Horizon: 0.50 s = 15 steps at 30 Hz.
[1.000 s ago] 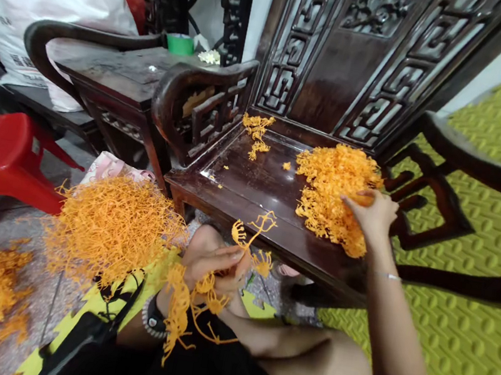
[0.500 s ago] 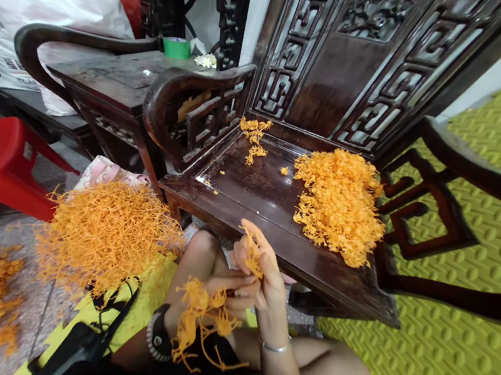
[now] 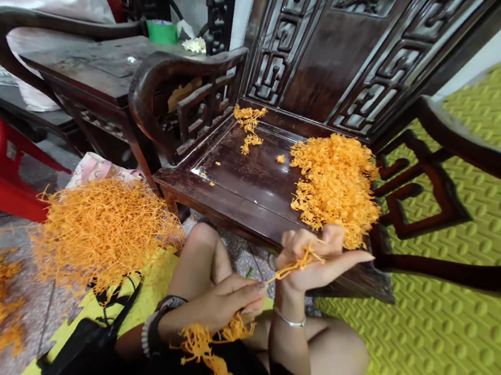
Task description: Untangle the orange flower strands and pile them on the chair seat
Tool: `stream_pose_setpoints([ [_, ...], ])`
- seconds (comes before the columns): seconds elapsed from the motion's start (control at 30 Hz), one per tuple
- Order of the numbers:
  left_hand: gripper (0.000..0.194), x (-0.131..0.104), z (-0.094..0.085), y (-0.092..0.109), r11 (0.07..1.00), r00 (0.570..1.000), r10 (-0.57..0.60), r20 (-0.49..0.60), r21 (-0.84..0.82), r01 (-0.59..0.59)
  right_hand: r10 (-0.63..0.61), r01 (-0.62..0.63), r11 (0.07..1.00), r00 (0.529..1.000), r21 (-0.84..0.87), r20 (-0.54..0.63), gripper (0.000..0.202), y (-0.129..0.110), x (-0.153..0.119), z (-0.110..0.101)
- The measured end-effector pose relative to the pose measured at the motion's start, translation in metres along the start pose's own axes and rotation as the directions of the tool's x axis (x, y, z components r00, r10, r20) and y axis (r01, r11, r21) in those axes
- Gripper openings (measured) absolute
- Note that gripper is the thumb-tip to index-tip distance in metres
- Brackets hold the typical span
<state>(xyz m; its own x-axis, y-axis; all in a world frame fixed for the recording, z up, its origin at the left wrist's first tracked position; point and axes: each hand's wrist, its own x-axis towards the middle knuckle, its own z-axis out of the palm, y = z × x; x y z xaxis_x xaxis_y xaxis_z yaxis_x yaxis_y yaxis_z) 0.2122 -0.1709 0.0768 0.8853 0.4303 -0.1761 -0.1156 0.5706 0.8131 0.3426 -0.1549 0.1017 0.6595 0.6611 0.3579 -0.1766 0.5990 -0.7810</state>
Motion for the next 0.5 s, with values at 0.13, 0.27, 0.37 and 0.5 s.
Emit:
stream_pose_setpoints([
  [0.13,0.055,-0.001,0.005,0.007,0.992,0.994,-0.029,0.106,-0.123,0.042,-0.111,0.111,0.994,0.994,-0.002,0.019,0.047,-0.016,0.007,0.001],
  [0.27,0.054,-0.001,0.008,0.011,0.981,0.99,-0.025,0.141,-0.187,0.052,-0.156,0.157,0.988,0.986,0.014,-0.053,0.042,-0.023,0.012,0.009],
  [0.37,0.053,-0.003,0.007,0.011,0.985,0.992,0.016,0.125,-0.171,0.006,-0.121,0.125,0.991,0.99,0.041,-0.078,0.044,-0.028,0.016,0.017],
  [0.5,0.05,-0.005,0.002,0.005,0.994,0.992,0.075,0.099,-0.092,-0.066,-0.1,0.103,0.994,0.989,0.024,-0.108,0.047,-0.035,0.021,0.025],
])
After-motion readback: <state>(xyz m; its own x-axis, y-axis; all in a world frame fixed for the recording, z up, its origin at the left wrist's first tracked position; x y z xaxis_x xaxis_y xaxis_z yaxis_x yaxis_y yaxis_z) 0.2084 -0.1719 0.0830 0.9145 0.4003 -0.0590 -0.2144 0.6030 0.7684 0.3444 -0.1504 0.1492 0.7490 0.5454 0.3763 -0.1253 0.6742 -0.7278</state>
